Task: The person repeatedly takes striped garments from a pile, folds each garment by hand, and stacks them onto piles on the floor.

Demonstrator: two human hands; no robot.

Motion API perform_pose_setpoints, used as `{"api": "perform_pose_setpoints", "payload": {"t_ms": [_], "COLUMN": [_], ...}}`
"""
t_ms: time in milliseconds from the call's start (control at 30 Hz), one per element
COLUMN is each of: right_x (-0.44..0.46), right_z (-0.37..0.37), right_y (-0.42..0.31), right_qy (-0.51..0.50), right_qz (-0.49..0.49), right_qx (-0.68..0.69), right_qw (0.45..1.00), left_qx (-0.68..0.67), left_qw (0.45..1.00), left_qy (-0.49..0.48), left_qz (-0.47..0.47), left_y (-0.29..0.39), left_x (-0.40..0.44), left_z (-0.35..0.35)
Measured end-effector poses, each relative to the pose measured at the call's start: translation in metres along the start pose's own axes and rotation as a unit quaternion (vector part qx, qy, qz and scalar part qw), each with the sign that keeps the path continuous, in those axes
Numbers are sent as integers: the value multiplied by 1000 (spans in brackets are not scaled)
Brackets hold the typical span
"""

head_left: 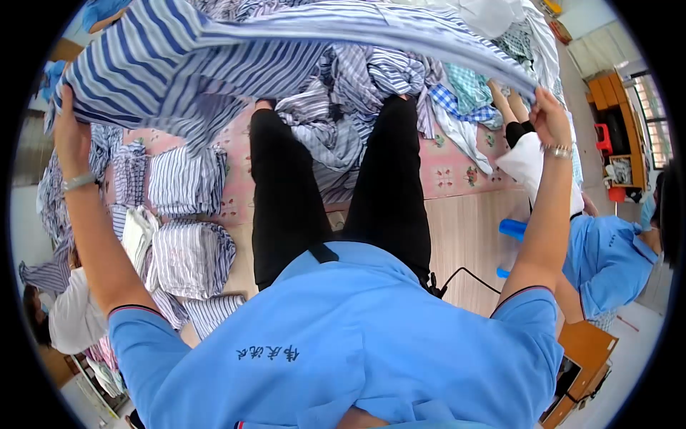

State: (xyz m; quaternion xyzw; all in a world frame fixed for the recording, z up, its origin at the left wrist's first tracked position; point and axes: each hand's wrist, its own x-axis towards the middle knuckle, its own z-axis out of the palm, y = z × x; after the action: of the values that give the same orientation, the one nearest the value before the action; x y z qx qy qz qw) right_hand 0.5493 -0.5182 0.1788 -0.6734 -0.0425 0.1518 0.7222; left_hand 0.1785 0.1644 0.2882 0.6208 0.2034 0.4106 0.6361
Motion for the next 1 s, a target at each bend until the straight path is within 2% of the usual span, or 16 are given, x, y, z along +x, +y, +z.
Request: {"api": "perform_pose_setpoints", "payload": {"t_ms": [33, 133, 200, 267, 300, 400, 467, 533, 633, 667, 733, 767, 800, 867, 933, 1000], "right_x": [-10, -47, -68, -88, -102, -141, -159, -178, -208, -214, -222, -216, -205, -177, -152, -140], "right_z": [-1, -1, -17, -38, -42, -50, -61, -79, -99, -98, -87, -77, -65, -37, 17, 88], "right_y": [17, 72, 121, 174, 195, 224, 223, 211, 203, 206, 214, 214, 211, 201, 185, 167], "right_qy": [6, 35, 16, 5, 19, 48, 65, 54, 52, 51, 106, 125, 120, 68, -13, -67], "right_qz": [0, 28, 71, 116, 142, 179, 190, 128, 154, 155, 269, 259, 259, 149, 18, -94], "right_qx": [16, 35, 80, 71, 88, 107, 108, 107, 90, 90, -151, -275, -276, -234, -239, -266], "right_qw": [1000, 998, 994, 991, 986, 977, 974, 984, 983, 982, 945, 917, 918, 958, 971, 957], "left_qx": [-7, -43, -66, -35, -37, -54, -52, 25, 135, 136, 147, 161, 175, 142, 206, 323], "left_qw": [1000, 988, 973, 970, 968, 960, 967, 973, 930, 930, 883, 858, 831, 806, 808, 886], "left_qy": [15, -121, -153, -144, -79, -94, -96, -95, -259, -259, -422, -466, -508, -563, -542, -325], "left_qz": [-2, -87, -161, -193, -235, -257, -230, -209, -222, -223, -144, -142, -142, -112, -109, -75], "left_y": [-16, -69, -107, -159, -167, -170, -135, -114, -70, -65, -38, -44, -52, -55, -58, -77], "left_x": [-13, -77, -118, -152, -174, -222, -247, -268, -287, -287, -284, -278, -269, -242, -215, -200], "left_z": [-18, -65, -93, -130, -127, -128, -116, -146, -173, -165, -86, -83, -80, -48, -22, 12]}}
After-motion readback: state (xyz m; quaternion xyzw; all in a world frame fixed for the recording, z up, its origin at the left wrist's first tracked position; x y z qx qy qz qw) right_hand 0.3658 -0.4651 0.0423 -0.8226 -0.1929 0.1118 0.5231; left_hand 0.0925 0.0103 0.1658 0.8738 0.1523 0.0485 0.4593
